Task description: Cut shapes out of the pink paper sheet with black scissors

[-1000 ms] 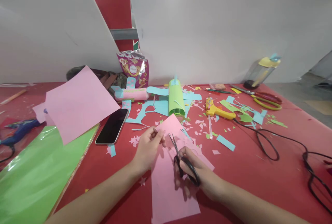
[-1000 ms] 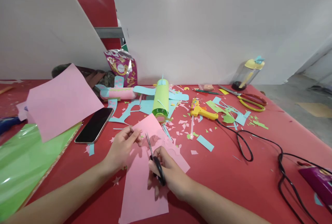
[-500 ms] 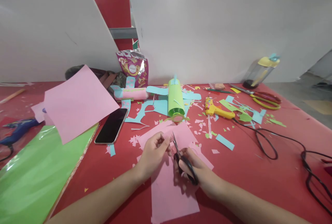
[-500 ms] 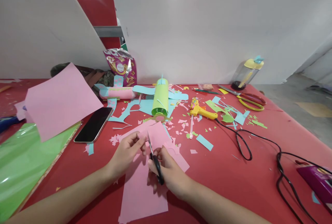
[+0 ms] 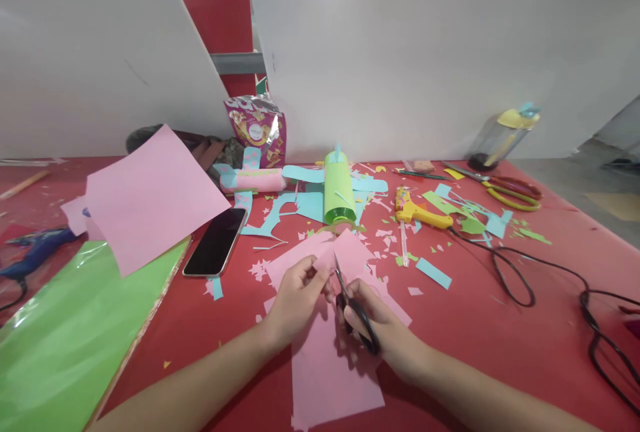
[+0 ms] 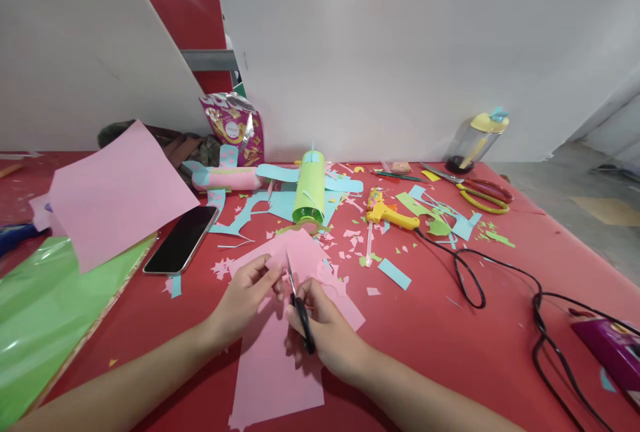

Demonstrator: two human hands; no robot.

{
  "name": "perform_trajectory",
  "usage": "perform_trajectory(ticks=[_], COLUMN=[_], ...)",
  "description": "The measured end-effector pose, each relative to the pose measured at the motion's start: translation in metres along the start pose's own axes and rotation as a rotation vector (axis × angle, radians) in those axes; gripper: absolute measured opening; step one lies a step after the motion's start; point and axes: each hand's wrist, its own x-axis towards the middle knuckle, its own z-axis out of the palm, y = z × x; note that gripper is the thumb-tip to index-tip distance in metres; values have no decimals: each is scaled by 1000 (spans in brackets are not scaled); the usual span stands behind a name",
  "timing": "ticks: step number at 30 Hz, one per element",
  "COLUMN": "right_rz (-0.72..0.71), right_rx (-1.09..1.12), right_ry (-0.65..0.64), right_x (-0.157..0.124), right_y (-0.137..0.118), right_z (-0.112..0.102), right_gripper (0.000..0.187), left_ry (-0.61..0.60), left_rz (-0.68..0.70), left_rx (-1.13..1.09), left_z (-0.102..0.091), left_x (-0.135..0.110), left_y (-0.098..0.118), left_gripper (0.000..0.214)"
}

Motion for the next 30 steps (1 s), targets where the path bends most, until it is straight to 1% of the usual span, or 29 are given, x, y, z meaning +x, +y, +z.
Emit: perform_trajectory(ticks=[4, 9, 15, 20, 25, 30], right_rz=[3, -2, -9, -17, -26, -2], right_rx=[12, 29, 48, 44, -10, -17], right_ry=[7, 5, 71, 87, 121, 129], right_x=[0, 1, 1, 1, 1, 2], right_y=[-1, -1, 1, -2, -4, -5], right_z=[0, 0, 1, 3, 4, 5], right_gripper=[36, 38, 37, 32, 27, 27], left_ry=[5, 12, 10, -14, -85, -184], left_rz=[4, 24, 83, 85, 97, 88], left_rx=[15, 95, 217, 296, 388, 449], left_z=[-1, -3, -8, -14, -23, -31], left_x=[0, 0, 4, 7, 10, 12], left_y=[2, 6, 10, 12, 20, 31], left_gripper=[23, 26, 28, 25, 25, 24])
